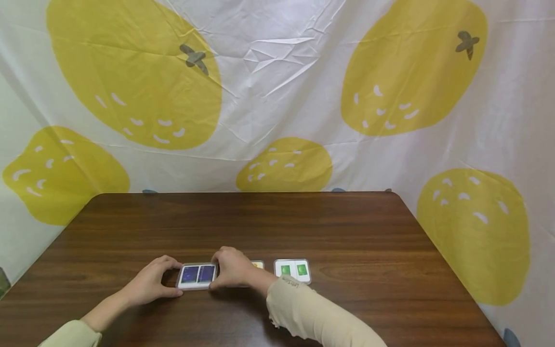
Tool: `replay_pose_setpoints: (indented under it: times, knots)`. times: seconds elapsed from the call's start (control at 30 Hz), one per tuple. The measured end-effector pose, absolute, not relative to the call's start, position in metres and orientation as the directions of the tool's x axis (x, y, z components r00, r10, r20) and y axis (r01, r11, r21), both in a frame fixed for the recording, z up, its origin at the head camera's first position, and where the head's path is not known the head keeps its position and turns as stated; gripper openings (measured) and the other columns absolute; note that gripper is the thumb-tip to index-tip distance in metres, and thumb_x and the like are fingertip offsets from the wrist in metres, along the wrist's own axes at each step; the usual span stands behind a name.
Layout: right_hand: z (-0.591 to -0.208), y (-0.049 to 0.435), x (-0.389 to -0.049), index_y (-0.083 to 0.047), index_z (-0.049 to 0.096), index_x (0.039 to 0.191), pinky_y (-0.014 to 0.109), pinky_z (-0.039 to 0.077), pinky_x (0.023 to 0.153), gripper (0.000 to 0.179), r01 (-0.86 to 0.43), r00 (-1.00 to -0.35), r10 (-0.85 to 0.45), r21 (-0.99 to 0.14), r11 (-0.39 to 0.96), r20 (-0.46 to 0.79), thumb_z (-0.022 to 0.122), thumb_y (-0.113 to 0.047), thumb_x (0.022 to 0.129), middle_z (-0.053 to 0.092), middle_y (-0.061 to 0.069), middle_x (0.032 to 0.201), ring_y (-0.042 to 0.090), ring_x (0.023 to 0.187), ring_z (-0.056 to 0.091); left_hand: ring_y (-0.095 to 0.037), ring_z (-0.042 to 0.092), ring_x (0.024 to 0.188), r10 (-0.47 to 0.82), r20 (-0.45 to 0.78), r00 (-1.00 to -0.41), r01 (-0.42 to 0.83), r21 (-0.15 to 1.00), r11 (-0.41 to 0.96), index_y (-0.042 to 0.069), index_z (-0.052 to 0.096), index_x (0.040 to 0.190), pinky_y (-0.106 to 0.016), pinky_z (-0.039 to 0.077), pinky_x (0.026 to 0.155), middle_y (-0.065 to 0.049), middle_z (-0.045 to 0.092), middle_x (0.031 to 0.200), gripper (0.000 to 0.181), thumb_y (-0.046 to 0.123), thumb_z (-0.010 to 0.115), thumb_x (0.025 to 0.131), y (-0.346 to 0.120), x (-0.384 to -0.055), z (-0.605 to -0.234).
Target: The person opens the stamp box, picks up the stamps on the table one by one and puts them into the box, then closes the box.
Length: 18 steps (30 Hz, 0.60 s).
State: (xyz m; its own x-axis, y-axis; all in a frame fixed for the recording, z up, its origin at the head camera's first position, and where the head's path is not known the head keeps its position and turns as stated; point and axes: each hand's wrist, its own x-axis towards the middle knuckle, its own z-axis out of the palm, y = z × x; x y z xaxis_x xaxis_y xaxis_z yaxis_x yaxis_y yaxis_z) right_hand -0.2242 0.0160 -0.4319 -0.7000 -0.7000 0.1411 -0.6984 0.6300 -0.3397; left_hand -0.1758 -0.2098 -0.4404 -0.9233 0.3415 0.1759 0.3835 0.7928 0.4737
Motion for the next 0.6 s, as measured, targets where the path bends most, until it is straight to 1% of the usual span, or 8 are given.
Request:
replay_pose_setpoints:
  times: [0.27,0.6]
  knots:
    - [-0.4320,0.0144,-0.2251,-0.006,0.067,0.095,0.016,0.043,0.074,0.049,-0.692,-0.705,-0.699,-0.329,0.642,0.120,0.081,-0.033,0.056,0.060,-0.002,0.087,0.007,0.081,0.053,-0.025,0.051,0.098,0.319,0.144,-0.937,0.348,0.478,0.807,0.001,0.063,0.101,-0.044,0.042,0.085,-0.003,0.056,0.098,0.052,0.028,0.082,0.061,-0.2078,-0.1763,-0.4388]
    - [-0.4316,0.0142,-0.2239,-0.006,0.067,0.096,0.018,0.044,0.076,0.051,-0.690,-0.708,-0.699,-0.307,0.655,0.101,0.082,-0.034,0.057,0.061,-0.001,0.089,0.009,0.084,0.054,-0.027,0.051,0.100,0.309,0.144,-0.940,0.339,0.487,0.805,0.003,0.064,0.100,-0.045,0.042,0.086,-0.003,0.057,0.100,0.050,0.026,0.082,0.059,-0.2064,-0.1770,-0.4391]
